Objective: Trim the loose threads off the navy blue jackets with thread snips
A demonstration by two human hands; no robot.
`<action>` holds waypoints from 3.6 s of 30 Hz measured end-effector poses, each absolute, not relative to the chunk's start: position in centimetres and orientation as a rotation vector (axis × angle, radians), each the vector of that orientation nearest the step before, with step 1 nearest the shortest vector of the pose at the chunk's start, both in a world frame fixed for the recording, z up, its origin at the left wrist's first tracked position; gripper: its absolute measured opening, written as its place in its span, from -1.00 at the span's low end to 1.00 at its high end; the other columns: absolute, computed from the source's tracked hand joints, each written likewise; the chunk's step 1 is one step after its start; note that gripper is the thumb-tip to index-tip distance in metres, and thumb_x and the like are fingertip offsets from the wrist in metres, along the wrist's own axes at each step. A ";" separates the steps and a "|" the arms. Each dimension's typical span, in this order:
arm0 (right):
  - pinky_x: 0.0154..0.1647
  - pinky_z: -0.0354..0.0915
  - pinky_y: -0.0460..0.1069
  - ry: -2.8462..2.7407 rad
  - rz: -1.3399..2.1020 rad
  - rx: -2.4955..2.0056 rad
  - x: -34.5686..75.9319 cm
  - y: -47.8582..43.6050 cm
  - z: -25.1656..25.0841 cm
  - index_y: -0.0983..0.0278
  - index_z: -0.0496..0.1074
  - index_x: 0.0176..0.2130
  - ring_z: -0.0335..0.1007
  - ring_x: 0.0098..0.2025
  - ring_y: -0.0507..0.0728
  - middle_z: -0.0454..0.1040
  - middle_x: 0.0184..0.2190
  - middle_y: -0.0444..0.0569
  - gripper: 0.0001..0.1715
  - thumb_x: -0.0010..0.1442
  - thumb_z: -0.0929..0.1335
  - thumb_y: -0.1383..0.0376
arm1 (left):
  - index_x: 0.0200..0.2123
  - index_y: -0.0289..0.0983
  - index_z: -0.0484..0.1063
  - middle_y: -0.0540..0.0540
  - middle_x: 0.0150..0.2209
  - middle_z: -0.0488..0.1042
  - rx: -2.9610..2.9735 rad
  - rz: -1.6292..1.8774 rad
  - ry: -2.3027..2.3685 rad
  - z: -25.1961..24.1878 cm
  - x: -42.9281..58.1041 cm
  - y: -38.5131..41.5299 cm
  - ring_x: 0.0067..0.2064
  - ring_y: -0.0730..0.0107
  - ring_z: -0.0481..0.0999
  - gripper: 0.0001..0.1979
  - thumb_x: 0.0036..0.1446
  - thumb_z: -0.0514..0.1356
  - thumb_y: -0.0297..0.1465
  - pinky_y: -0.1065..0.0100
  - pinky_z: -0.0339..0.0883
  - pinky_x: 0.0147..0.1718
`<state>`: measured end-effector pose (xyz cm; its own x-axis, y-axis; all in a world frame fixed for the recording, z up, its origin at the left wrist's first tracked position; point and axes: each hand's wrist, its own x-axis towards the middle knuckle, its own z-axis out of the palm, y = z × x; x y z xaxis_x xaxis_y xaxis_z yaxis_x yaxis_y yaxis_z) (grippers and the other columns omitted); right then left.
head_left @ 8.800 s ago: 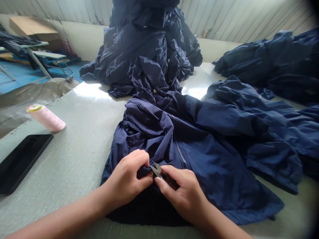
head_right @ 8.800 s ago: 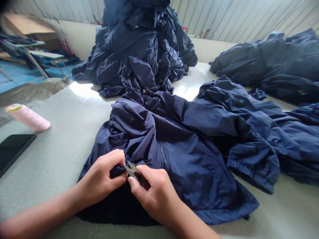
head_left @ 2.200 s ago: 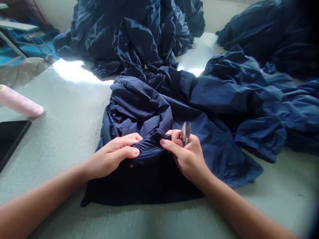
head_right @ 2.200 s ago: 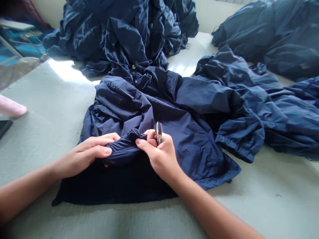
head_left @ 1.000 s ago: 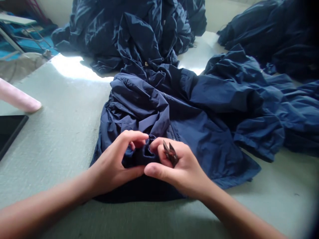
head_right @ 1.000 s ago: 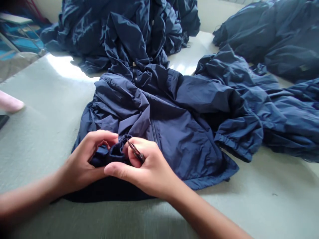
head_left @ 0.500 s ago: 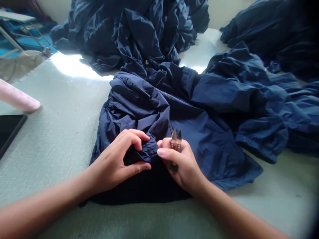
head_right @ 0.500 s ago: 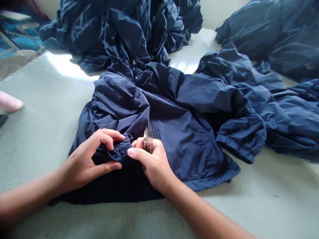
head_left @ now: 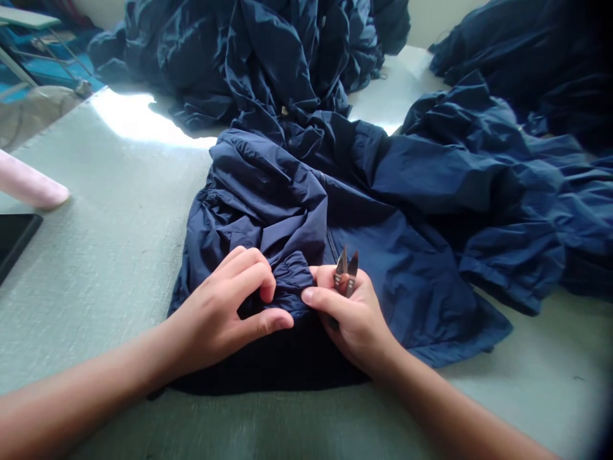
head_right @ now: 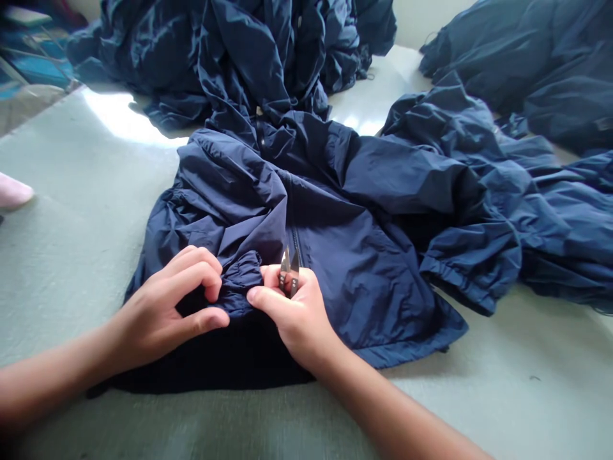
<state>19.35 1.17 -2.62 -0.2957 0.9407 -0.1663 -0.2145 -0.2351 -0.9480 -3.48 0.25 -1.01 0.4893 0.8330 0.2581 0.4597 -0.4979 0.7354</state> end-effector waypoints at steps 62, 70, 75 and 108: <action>-0.10 0.31 0.09 -1.559 1.281 -0.982 19.6 1.8 -1.1 0.22 0.23 -0.49 0.42 -0.23 0.13 0.55 -0.01 0.04 -0.50 0.40 0.47 0.23 | -0.38 -0.18 0.41 -0.02 -0.38 0.43 1.451 0.775 1.222 0.1 -4.4 1.2 -0.28 0.26 0.42 -0.76 0.35 0.09 -0.29 0.32 0.39 -0.26; -0.33 0.24 0.04 -1.665 1.366 -0.918 19.5 1.5 -1.2 0.22 0.21 -0.56 0.38 -0.37 0.12 0.55 -0.39 -0.01 -0.43 0.38 0.48 0.23 | -0.43 -0.23 0.25 0.06 -0.45 0.20 1.513 0.556 1.022 1.1 -4.3 1.3 -0.39 0.42 0.19 -0.65 0.40 0.15 -0.21 0.35 0.13 -0.40; -0.43 0.06 0.02 -1.289 1.452 -1.065 19.5 1.7 -2.0 0.21 0.22 -0.56 0.06 -0.49 0.04 0.18 -0.58 -0.20 -0.44 0.31 0.52 0.22 | -0.20 -0.24 0.46 0.06 -0.35 0.36 1.520 0.470 0.972 0.6 -4.5 1.4 -0.33 0.43 0.30 -0.75 0.23 0.41 -0.24 0.39 0.20 -0.37; -0.43 -0.01 0.02 -1.426 1.462 -1.075 20.0 2.1 -2.3 0.23 0.24 -0.53 0.02 -0.47 0.03 0.16 -0.55 -0.20 -0.43 0.40 0.49 0.13 | 0.01 -0.25 0.43 -0.07 -0.16 0.62 1.373 0.566 0.912 -0.4 -4.6 1.5 -0.18 0.30 0.56 -0.78 0.31 0.24 -0.47 0.32 0.36 -0.23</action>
